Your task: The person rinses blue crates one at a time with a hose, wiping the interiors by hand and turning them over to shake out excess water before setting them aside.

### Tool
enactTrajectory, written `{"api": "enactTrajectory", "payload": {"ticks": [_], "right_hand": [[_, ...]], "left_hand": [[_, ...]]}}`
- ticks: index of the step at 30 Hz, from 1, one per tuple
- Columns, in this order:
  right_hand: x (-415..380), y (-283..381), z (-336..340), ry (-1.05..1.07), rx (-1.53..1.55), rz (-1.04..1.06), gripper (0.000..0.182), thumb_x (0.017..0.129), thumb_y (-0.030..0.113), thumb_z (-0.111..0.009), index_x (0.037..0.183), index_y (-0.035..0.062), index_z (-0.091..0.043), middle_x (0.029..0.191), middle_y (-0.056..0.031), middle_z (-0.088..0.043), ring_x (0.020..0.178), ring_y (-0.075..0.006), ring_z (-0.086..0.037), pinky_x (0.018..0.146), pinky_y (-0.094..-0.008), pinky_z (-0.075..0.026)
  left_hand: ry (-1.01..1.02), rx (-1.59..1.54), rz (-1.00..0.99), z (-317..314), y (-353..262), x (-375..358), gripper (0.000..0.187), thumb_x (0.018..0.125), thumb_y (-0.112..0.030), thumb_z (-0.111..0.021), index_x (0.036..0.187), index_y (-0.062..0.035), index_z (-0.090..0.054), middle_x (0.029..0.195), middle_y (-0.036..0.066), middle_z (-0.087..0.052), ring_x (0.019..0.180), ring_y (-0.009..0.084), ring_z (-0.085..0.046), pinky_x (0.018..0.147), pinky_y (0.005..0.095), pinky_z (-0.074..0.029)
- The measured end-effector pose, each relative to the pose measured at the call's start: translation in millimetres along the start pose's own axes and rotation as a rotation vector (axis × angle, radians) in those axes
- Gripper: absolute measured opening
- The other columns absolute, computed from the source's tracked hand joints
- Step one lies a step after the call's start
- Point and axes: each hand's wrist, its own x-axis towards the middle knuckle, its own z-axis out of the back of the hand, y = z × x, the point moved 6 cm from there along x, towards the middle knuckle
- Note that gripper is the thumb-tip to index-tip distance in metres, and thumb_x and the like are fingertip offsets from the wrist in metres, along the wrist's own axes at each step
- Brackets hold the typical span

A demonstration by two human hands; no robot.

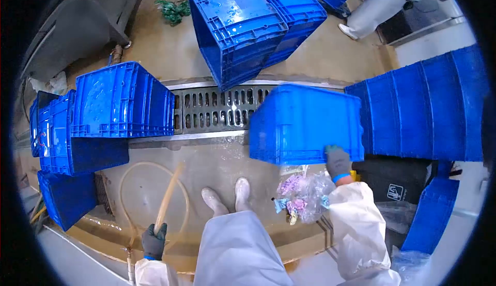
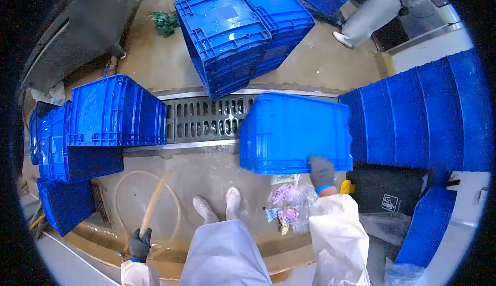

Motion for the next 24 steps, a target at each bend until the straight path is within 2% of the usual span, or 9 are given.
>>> {"api": "enactTrajectory", "payload": {"ticks": [6,8,10,11,14,16,18,20,24], "right_hand": [[-17,-102,-65,-0.057,-0.034,-0.487,0.023,0.081,0.008,-0.056,0.104,0.0087,-0.059,0.098,-0.0162,-0.065,0.091,-0.0349,-0.064,0.075,-0.0451,-0.053],[-4,-136,-75,-0.170,-0.070,-0.630,0.029,0.083,0.007,-0.052,0.110,0.0064,-0.060,0.101,-0.0190,-0.065,0.093,-0.0379,-0.064,0.078,-0.0465,-0.052],[18,-156,-68,-0.091,0.016,-0.875,0.036,0.084,0.012,-0.056,0.119,0.0044,-0.057,0.110,-0.0217,-0.063,0.100,-0.0390,-0.062,0.085,-0.0457,-0.051],[31,-161,-59,-0.049,0.056,-0.998,0.040,0.084,0.015,-0.058,0.123,0.0034,-0.055,0.114,-0.0230,-0.062,0.103,-0.0396,-0.061,0.088,-0.0453,-0.050],[100,-96,-20,-0.127,-0.118,-0.585,0.055,0.082,0.025,-0.065,0.129,0.0005,-0.050,0.120,-0.0242,-0.059,0.114,-0.0411,-0.055,0.096,-0.0461,-0.045],[149,-17,19,-0.365,0.021,-0.295,0.056,0.081,0.029,-0.068,0.128,0.0028,-0.053,0.125,-0.0213,-0.058,0.119,-0.0360,-0.054,0.099,-0.0452,-0.044],[203,72,72,-0.410,0.267,-0.102,0.067,0.080,0.032,-0.071,0.134,-0.0004,-0.048,0.130,-0.0233,-0.054,0.121,-0.0380,-0.051,0.105,-0.0458,-0.038],[247,150,127,-0.499,0.391,0.087,0.080,0.081,0.044,-0.070,0.139,-0.0021,-0.040,0.139,-0.0235,-0.047,0.129,-0.0375,-0.043,0.108,-0.0449,-0.035],[331,242,197,-0.581,0.527,0.029,0.089,0.074,0.048,-0.075,0.139,-0.0019,-0.040,0.138,-0.0238,-0.047,0.130,-0.0380,-0.042,0.109,-0.0437,-0.035]], "left_hand": [[0.017,-0.120,0.062,-8,-14,-11,0.025,0.084,-0.025,-0.072,0.080,-0.0019,-0.067,0.057,0.007,-0.060,0.051,0.0134,-0.056,0.050,0.0325,-0.044],[0.048,-0.044,0.129,-7,-22,-15,0.026,0.083,-0.026,-0.072,0.080,-0.0012,-0.066,0.058,0.011,-0.060,0.052,0.0148,-0.058,0.050,0.0339,-0.044],[0.047,0.021,0.107,-10,-23,-17,0.028,0.082,-0.028,-0.073,0.080,-0.0010,-0.066,0.059,0.013,-0.060,0.052,0.0161,-0.059,0.051,0.0354,-0.045],[0.032,-0.007,0.134,-10,-28,-20,0.034,0.081,-0.034,-0.073,0.079,-0.0007,-0.066,0.060,0.017,-0.059,0.052,0.0232,-0.060,0.052,0.0393,-0.045],[-0.078,0.068,0.083,-7,-49,-28,0.039,0.080,-0.039,-0.073,0.077,-0.0014,-0.066,0.061,0.018,-0.060,0.053,0.0303,-0.060,0.054,0.0410,-0.046],[-0.034,0.017,0.175,-15,-32,-31,0.041,0.079,-0.042,-0.073,0.078,-0.0016,-0.067,0.061,0.018,-0.061,0.055,0.0329,-0.060,0.056,0.0413,-0.046],[-0.040,0.007,0.209,-20,-17,-37,0.042,0.079,-0.043,-0.074,0.079,-0.0019,-0.067,0.061,0.017,-0.061,0.056,0.0336,-0.061,0.056,0.0410,-0.047],[-0.094,0.039,0.188,-22,-6,-45,0.041,0.078,-0.043,-0.074,0.079,-0.0023,-0.067,0.060,0.016,-0.062,0.055,0.0323,-0.061,0.057,0.0402,-0.047],[0.029,-0.123,0.362,-16,-12,-60,0.041,0.077,-0.044,-0.075,0.079,-0.0034,-0.067,0.058,0.013,-0.063,0.055,0.0293,-0.063,0.056,0.0394,-0.048]]}}
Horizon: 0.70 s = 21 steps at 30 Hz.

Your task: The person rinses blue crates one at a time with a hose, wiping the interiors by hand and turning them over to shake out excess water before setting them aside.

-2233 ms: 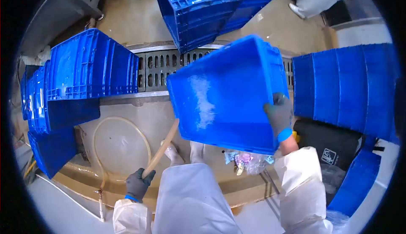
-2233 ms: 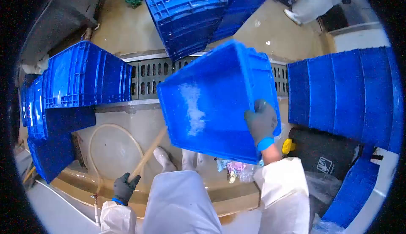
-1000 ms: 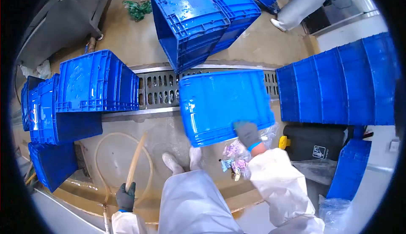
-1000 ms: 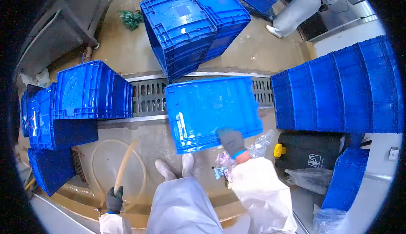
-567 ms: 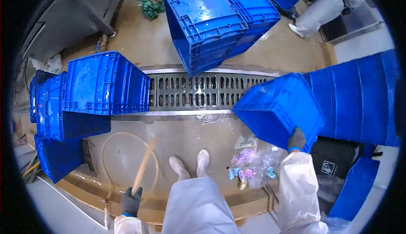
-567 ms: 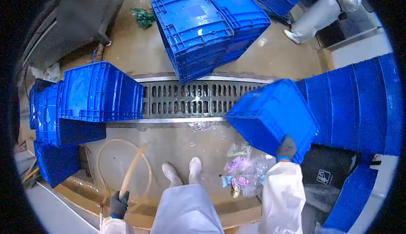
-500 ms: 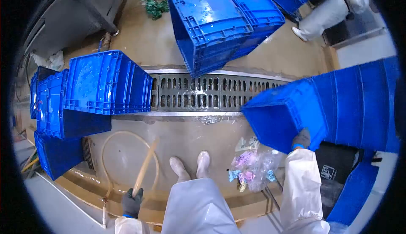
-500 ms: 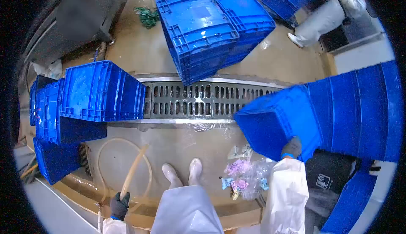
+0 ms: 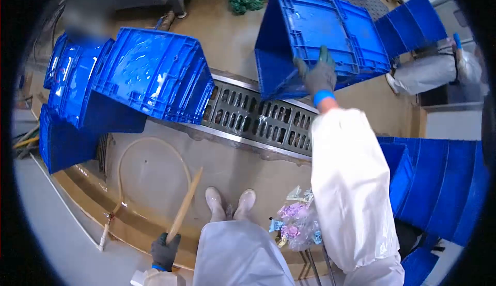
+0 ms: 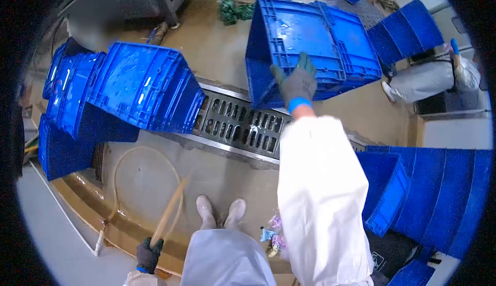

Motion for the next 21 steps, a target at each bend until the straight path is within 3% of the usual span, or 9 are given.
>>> {"api": "enactTrajectory", "payload": {"ticks": [3,6,8,10,14,15,18,21], "right_hand": [[28,1,-52,0.332,-0.157,-0.064,0.084,0.071,0.042,-0.077,0.134,-0.0019,-0.045,0.134,-0.0247,-0.051,0.127,-0.0386,-0.045,0.106,-0.0439,-0.039],[23,15,-63,0.355,-0.320,0.022,0.070,0.069,0.036,-0.079,0.123,-0.0016,-0.052,0.126,-0.0253,-0.056,0.120,-0.0405,-0.052,0.100,-0.0450,-0.044],[-1,15,-53,0.367,-0.364,-0.047,0.058,0.069,0.030,-0.079,0.112,-0.0010,-0.056,0.119,-0.0261,-0.060,0.113,-0.0414,-0.056,0.096,-0.0443,-0.047],[-40,21,-29,0.232,-0.248,-0.038,0.056,0.068,0.027,-0.080,0.109,-0.0021,-0.056,0.116,-0.0276,-0.060,0.110,-0.0417,-0.058,0.094,-0.0435,-0.048],[-97,32,34,0.380,-0.063,-0.082,0.073,0.065,0.022,-0.077,0.126,-0.0064,-0.049,0.117,-0.0284,-0.060,0.109,-0.0407,-0.059,0.093,-0.0442,-0.048],[-111,31,47,0.389,-0.023,-0.084,0.076,0.064,0.021,-0.076,0.129,-0.0068,-0.048,0.117,-0.0285,-0.060,0.109,-0.0409,-0.059,0.093,-0.0444,-0.048],[-159,22,76,0.377,0.073,0.029,0.083,0.061,0.018,-0.074,0.135,-0.0055,-0.044,0.117,-0.0285,-0.060,0.105,-0.0414,-0.061,0.091,-0.0433,-0.049],[-222,-8,96,0.510,0.149,-0.142,0.088,0.059,0.013,-0.072,0.140,-0.0027,-0.041,0.119,-0.0265,-0.060,0.107,-0.0352,-0.061,0.089,-0.0394,-0.050]], "left_hand": [[-0.028,0.008,-0.015,4,9,-9,0.039,0.078,-0.043,-0.074,0.078,-0.0044,-0.067,0.057,0.011,-0.063,0.055,0.0265,-0.064,0.056,0.0388,-0.049],[-0.013,-0.026,-0.028,3,18,-15,0.037,0.079,-0.041,-0.074,0.077,-0.0054,-0.067,0.057,0.009,-0.063,0.055,0.0250,-0.064,0.056,0.0385,-0.049],[-0.020,-0.062,-0.039,0,26,-18,0.034,0.079,-0.040,-0.074,0.077,-0.0061,-0.067,0.056,0.008,-0.063,0.054,0.0245,-0.064,0.055,0.0383,-0.049],[-0.025,-0.102,-0.072,4,17,-22,0.034,0.077,-0.039,-0.076,0.076,-0.0067,-0.067,0.056,0.009,-0.063,0.055,0.0244,-0.064,0.055,0.0384,-0.049],[-0.066,-0.130,-0.240,16,-17,-29,0.032,0.074,-0.038,-0.078,0.074,-0.0073,-0.068,0.056,0.009,-0.062,0.053,0.0257,-0.063,0.055,0.0396,-0.048],[-0.196,-0.042,-0.405,13,-20,-29,0.033,0.074,-0.039,-0.079,0.073,-0.0079,-0.068,0.055,0.010,-0.060,0.052,0.0287,-0.061,0.053,0.0406,-0.048],[-0.053,-0.091,-0.467,12,-53,-27,0.036,0.074,-0.043,-0.079,0.073,-0.0085,-0.068,0.057,0.013,-0.060,0.052,0.0316,-0.060,0.052,0.0423,-0.046],[0.034,-0.081,-0.653,10,-100,-35,0.038,0.074,-0.045,-0.078,0.069,-0.0089,-0.067,0.059,0.014,-0.060,0.053,0.0324,-0.060,0.051,0.0437,-0.046]]}}
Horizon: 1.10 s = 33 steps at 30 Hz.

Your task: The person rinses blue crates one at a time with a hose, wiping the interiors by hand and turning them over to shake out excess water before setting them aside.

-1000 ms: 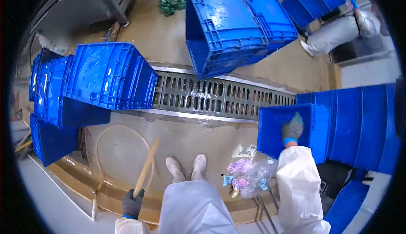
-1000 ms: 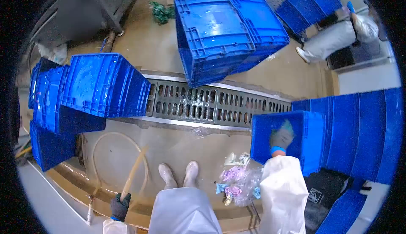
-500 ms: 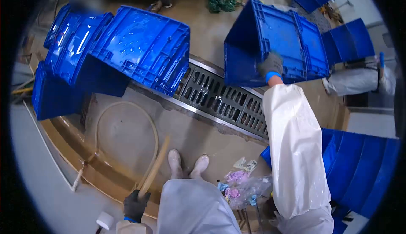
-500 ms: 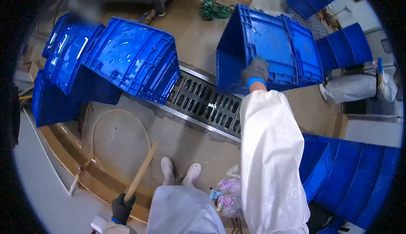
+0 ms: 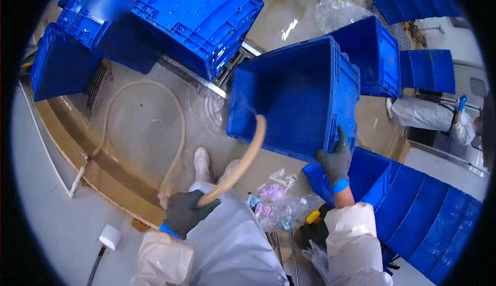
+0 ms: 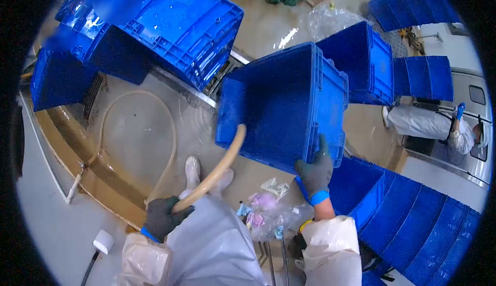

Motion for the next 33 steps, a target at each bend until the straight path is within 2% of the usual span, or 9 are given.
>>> {"api": "enactTrajectory", "payload": {"ticks": [5,6,9,10,12,19,23,29,33], "right_hand": [[-96,-56,-29,0.140,0.464,-0.264,0.091,0.060,-0.003,-0.063,0.146,-0.0001,-0.033,0.134,-0.0197,-0.052,0.113,-0.0273,-0.057,0.094,-0.0358,-0.048],[-110,-91,-43,0.099,0.476,-0.250,0.093,0.060,-0.008,-0.062,0.147,0.0008,-0.032,0.136,-0.0194,-0.049,0.117,-0.0268,-0.054,0.097,-0.0365,-0.047],[-140,-130,-57,0.046,0.552,-0.234,0.089,0.065,-0.006,-0.062,0.148,-0.0002,-0.031,0.125,-0.0123,-0.058,0.097,-0.0185,-0.061,0.078,-0.0287,-0.052],[-148,-135,-58,0.067,0.564,-0.242,0.090,0.064,-0.007,-0.062,0.148,0.0002,-0.031,0.129,-0.0130,-0.055,0.106,-0.0203,-0.058,0.085,-0.0304,-0.049],[-158,-143,-63,0.105,0.593,-0.251,0.092,0.061,-0.009,-0.061,0.148,0.0010,-0.031,0.138,-0.0144,-0.050,0.122,-0.0240,-0.051,0.101,-0.0338,-0.044],[-217,-176,-111,0.035,0.893,-0.441,0.089,0.064,-0.009,-0.059,0.148,0.0010,-0.031,0.140,-0.0121,-0.049,0.127,-0.0225,-0.047,0.105,-0.0334,-0.040],[-230,-174,-117,0.003,0.828,-0.493,0.087,0.064,-0.009,-0.058,0.147,0.0008,-0.034,0.139,-0.0125,-0.050,0.124,-0.0237,-0.050,0.105,-0.0351,-0.041],[-220,-188,-113,0.009,0.855,-0.552,0.078,0.063,-0.009,-0.059,0.138,-0.0015,-0.043,0.130,-0.0112,-0.055,0.117,-0.0231,-0.054,0.102,-0.0343,-0.043],[-215,-194,-110,0.046,0.831,-0.503,0.077,0.061,-0.007,-0.062,0.136,-0.0021,-0.045,0.128,-0.0112,-0.057,0.114,-0.0224,-0.056,0.100,-0.0341,-0.044]], "left_hand": [[0.390,0.014,-0.091,-65,-18,18,0.048,0.081,-0.059,-0.065,0.082,-0.0109,-0.071,0.072,0.016,-0.067,0.067,0.0346,-0.066,0.063,0.0468,-0.050],[0.442,0.037,-0.061,-76,-7,20,0.049,0.082,-0.060,-0.063,0.086,-0.0117,-0.072,0.076,0.016,-0.068,0.070,0.0348,-0.066,0.066,0.0470,-0.050],[0.563,0.146,0.073,-110,31,28,0.053,0.083,-0.064,-0.058,0.094,-0.0136,-0.072,0.085,0.016,-0.070,0.080,0.0355,-0.068,0.075,0.0474,-0.051],[0.586,0.211,0.149,-115,52,29,0.055,0.083,-0.064,-0.057,0.097,-0.0138,-0.072,0.087,0.016,-0.071,0.082,0.0358,-0.068,0.077,0.0472,-0.051],[0.535,0.299,0.271,-114,93,30,0.056,0.083,-0.064,-0.057,0.098,-0.0129,-0.072,0.089,0.017,-0.071,0.085,0.0370,-0.067,0.080,0.0468,-0.051],[0.348,0.362,0.458,-51,115,49,0.055,0.084,-0.060,-0.061,0.092,-0.0078,-0.073,0.086,0.020,-0.069,0.086,0.0399,-0.066,0.077,0.0475,-0.050],[0.496,0.385,0.304,-69,43,62,0.055,0.083,-0.062,-0.060,0.091,-0.0092,-0.072,0.084,0.019,-0.069,0.083,0.0382,-0.066,0.075,0.0482,-0.050],[0.825,0.365,-0.307,-177,-65,33,0.055,0.087,-0.064,-0.053,0.103,-0.0136,-0.071,0.094,0.019,-0.070,0.089,0.0357,-0.067,0.080,0.0477,-0.050],[0.874,0.281,-0.148,-209,-34,31,0.054,0.089,-0.060,-0.051,0.106,-0.0124,-0.070,0.099,0.021,-0.069,0.093,0.0369,-0.067,0.082,0.0486,-0.048]]}}
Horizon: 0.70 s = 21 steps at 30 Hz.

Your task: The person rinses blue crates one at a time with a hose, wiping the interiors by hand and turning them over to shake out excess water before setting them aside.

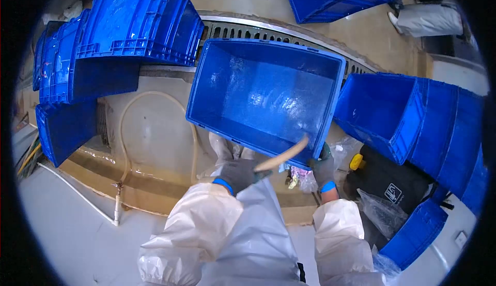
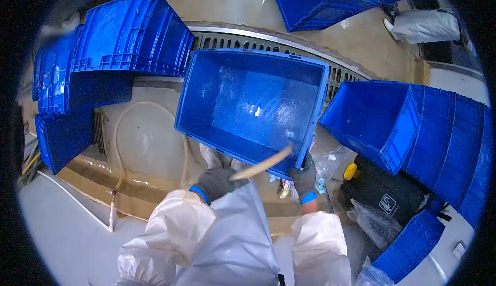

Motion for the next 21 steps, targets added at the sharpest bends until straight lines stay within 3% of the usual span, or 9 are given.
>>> {"api": "enactTrajectory", "payload": {"ticks": [1,4,8,9,12,15,18,19,21], "right_hand": [[2,-4,2,-0.013,-0.026,0.009,0.077,0.061,-0.006,-0.062,0.136,-0.0022,-0.045,0.128,-0.0111,-0.057,0.113,-0.0221,-0.056,0.099,-0.0338,-0.044],[4,-10,5,-0.049,-0.059,0.025,0.077,0.060,-0.003,-0.064,0.135,-0.0028,-0.046,0.125,-0.0114,-0.059,0.112,-0.0216,-0.058,0.097,-0.0333,-0.046],[11,21,10,-0.091,-0.140,0.060,0.071,0.060,-0.002,-0.063,0.131,-0.0041,-0.051,0.118,-0.0136,-0.063,0.107,-0.0225,-0.060,0.094,-0.0343,-0.048],[15,38,10,-0.097,-0.191,0.077,0.069,0.061,-0.002,-0.062,0.129,-0.0044,-0.052,0.116,-0.0141,-0.064,0.105,-0.0227,-0.061,0.093,-0.0347,-0.048],[43,92,12,-0.051,-0.153,0.096,0.070,0.060,-0.003,-0.059,0.130,-0.0035,-0.053,0.117,-0.0136,-0.063,0.103,-0.0222,-0.062,0.087,-0.0326,-0.050],[67,142,3,-0.071,-0.422,0.353,0.069,0.061,0.001,-0.060,0.130,-0.0018,-0.055,0.110,-0.0179,-0.064,0.100,-0.0290,-0.062,0.086,-0.0379,-0.050],[42,185,-31,-0.198,-0.787,0.532,0.072,0.060,0.007,-0.064,0.132,0.0096,-0.057,0.104,-0.0256,-0.059,0.098,-0.0407,-0.057,0.088,-0.0479,-0.046],[29,194,-46,-0.193,-0.821,0.563,0.071,0.061,0.007,-0.065,0.132,0.0109,-0.057,0.103,-0.0248,-0.058,0.098,-0.0411,-0.055,0.088,-0.0484,-0.046],[-5,204,-73,-0.192,-0.886,0.632,0.071,0.062,0.008,-0.067,0.132,0.0137,-0.057,0.102,-0.0232,-0.056,0.099,-0.0420,-0.052,0.088,-0.0495,-0.045]], "left_hand": [[0.013,0.010,0.144,35,-9,-14,0.054,0.089,-0.060,-0.051,0.107,-0.0122,-0.070,0.101,0.021,-0.069,0.095,0.0377,-0.066,0.084,0.0498,-0.048],[-0.063,-0.096,0.416,23,87,-13,0.055,0.088,-0.060,-0.049,0.102,-0.0112,-0.071,0.103,0.020,-0.069,0.098,0.0384,-0.065,0.086,0.0502,-0.048],[-0.286,-0.013,0.624,62,145,-67,0.060,0.086,-0.063,-0.054,0.095,-0.0062,-0.071,0.093,0.021,-0.069,0.090,0.0403,-0.066,0.080,0.0494,-0.050],[-0.355,0.052,0.619,62,170,-77,0.057,0.087,-0.060,-0.054,0.092,-0.0065,-0.071,0.090,0.021,-0.069,0.088,0.0406,-0.065,0.079,0.0503,-0.049],[-0.521,0.052,0.576,91,169,-117,0.057,0.085,-0.057,-0.061,0.089,-0.0012,-0.070,0.071,0.019,-0.066,0.073,0.0396,-0.065,0.068,0.0485,-0.049],[-0.641,-0.117,0.545,105,137,-150,0.051,0.086,-0.052,-0.063,0.085,-0.0006,-0.069,0.064,0.017,-0.063,0.063,0.0344,-0.064,0.061,0.0443,-0.047],[-0.691,-0.087,0.550,110,108,-175,0.048,0.086,-0.048,-0.065,0.084,-0.0002,-0.068,0.061,0.016,-0.061,0.055,0.0292,-0.062,0.056,0.0397,-0.047],[-0.776,0.043,0.475,108,107,-185,0.046,0.087,-0.046,-0.065,0.086,0.0001,-0.068,0.061,0.016,-0.061,0.052,0.0262,-0.062,0.054,0.0387,-0.046],[-0.824,-0.077,0.507,106,95,-210,0.044,0.086,-0.046,-0.066,0.083,-0.0025,-0.067,0.061,0.017,-0.061,0.057,0.0329,-0.062,0.058,0.0428,-0.047]]}}
